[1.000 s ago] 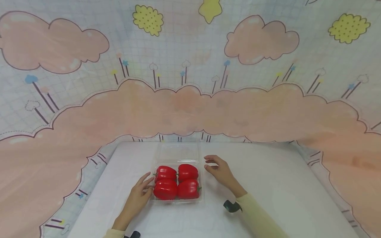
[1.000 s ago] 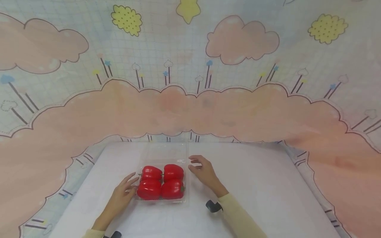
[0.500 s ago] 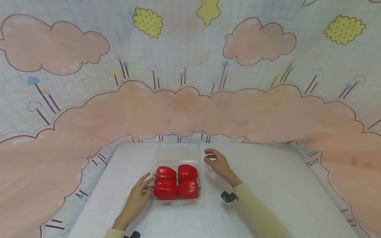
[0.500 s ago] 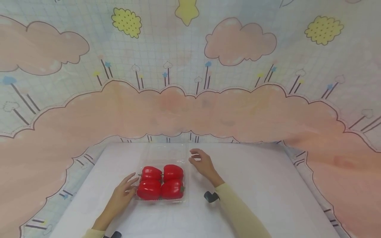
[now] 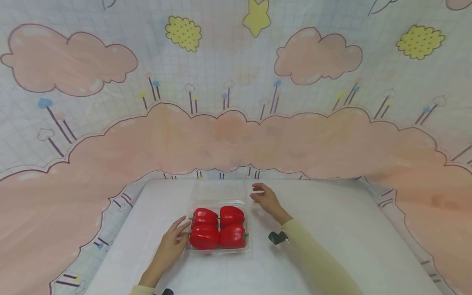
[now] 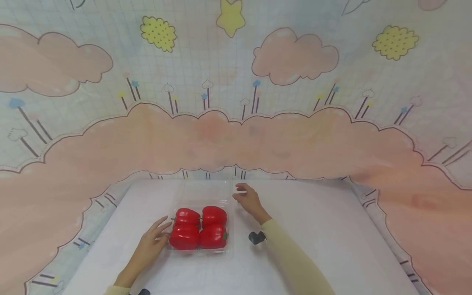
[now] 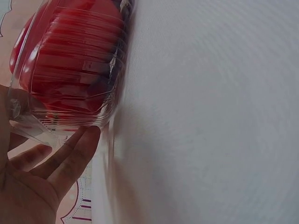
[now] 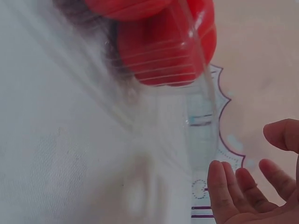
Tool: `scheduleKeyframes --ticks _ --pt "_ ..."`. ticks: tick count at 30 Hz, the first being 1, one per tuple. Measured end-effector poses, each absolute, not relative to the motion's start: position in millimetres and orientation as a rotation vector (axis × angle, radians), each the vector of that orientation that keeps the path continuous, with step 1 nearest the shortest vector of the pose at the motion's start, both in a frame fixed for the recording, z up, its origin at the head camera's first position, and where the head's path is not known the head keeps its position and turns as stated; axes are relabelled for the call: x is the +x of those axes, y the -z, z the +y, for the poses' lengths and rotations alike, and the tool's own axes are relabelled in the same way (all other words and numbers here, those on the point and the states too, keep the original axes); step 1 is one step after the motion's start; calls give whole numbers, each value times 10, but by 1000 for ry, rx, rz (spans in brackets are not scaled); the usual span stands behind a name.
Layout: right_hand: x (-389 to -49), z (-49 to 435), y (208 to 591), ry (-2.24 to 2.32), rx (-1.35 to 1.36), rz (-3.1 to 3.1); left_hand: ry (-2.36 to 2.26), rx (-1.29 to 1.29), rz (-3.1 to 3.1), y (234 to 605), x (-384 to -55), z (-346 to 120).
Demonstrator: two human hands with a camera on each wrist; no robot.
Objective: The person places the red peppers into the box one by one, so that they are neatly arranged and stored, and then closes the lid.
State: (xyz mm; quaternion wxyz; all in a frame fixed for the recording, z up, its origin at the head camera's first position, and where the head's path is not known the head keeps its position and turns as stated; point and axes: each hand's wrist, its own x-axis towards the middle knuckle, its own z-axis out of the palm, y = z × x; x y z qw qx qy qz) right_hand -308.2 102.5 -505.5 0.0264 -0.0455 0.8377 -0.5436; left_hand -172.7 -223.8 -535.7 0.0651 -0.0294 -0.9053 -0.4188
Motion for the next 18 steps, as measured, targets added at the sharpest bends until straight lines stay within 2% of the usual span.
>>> scheduleKeyframes --ticks 18 --pt "-3295 947 5274 1748 -73 2355 1272 -86 -2738 5343 -1732 -2235"
